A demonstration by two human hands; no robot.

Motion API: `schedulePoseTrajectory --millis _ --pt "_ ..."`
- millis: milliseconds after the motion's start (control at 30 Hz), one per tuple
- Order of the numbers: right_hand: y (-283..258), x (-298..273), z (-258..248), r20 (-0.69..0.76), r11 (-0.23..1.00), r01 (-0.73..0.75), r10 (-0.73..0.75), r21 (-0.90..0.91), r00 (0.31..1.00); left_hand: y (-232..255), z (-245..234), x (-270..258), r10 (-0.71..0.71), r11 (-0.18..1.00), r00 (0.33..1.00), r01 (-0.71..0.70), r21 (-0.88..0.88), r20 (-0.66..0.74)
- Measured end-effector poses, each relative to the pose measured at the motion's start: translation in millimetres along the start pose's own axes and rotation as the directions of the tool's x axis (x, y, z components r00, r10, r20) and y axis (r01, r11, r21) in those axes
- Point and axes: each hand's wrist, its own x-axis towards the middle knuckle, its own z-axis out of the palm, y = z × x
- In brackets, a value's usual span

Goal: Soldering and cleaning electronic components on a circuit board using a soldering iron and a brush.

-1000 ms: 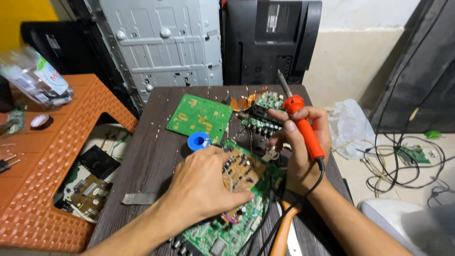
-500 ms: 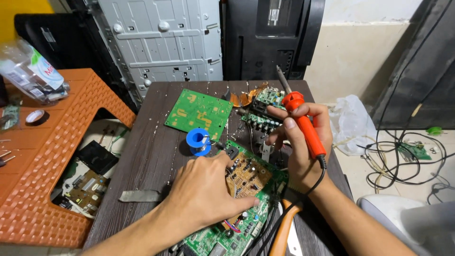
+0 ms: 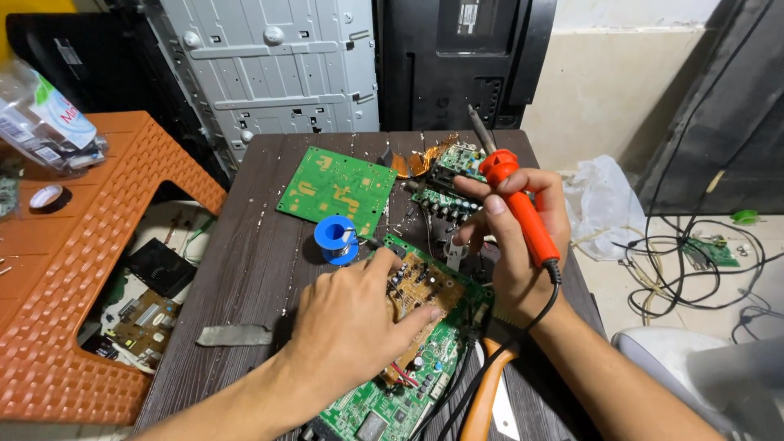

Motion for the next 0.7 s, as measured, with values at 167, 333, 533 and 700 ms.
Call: schedulePoseTrajectory --millis 167,333,533,700 --pt "2.8 0.8 0.3 0.000 1.000 0.022 -0.022 0.017 1.000 -5.0 7.4 0.6 0.085 0.996 0.991 -0.082 0.034 -0.106" --pt "2.4 1.8 -3.1 -0.019 1.000 0.014 -0.015 -0.002 1.000 -6.5 10.1 -0.2 0.124 0.992 0.980 -0.121 0.023 -0.157" --pt "-5.1 7.0 -24.3 -0.023 0.991 0.052 -0.049 0.126 0.999 -6.6 -9.7 -2.3 0.160 0.984 0.975 -0.169 -0.048 -0.153" --pt "-41.0 3.9 -30.0 -0.123 0.965 0.198 -0.179 0.173 0.976 -3.7 -47.2 -23.0 0.123 0.990 0.991 -0.127 -0.065 -0.059"
